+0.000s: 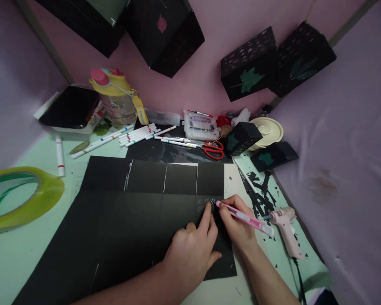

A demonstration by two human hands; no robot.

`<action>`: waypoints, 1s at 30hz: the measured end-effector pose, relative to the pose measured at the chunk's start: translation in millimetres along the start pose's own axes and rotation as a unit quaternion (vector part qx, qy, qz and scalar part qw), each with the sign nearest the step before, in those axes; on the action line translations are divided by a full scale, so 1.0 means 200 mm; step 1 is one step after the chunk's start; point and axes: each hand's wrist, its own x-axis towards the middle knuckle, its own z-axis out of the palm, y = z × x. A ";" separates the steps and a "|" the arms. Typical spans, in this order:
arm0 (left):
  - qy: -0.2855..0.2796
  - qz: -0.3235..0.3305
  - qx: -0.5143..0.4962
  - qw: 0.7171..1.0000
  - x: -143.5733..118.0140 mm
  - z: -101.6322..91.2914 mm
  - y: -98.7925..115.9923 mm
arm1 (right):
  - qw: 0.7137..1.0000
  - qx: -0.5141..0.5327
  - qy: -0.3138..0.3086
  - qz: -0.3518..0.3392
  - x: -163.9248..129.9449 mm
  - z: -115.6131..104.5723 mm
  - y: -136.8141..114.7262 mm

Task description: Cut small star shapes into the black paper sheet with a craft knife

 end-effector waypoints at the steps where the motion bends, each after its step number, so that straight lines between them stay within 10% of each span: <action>1: 0.002 0.003 0.001 1.000 0.00 0.00 0.00 | 1.000 -0.001 0.001 0.002 0.00 0.00 0.00; 30: -0.003 0.016 -0.011 1.000 0.01 -0.03 -0.02 | 0.997 0.053 0.041 0.032 0.00 -0.01 0.04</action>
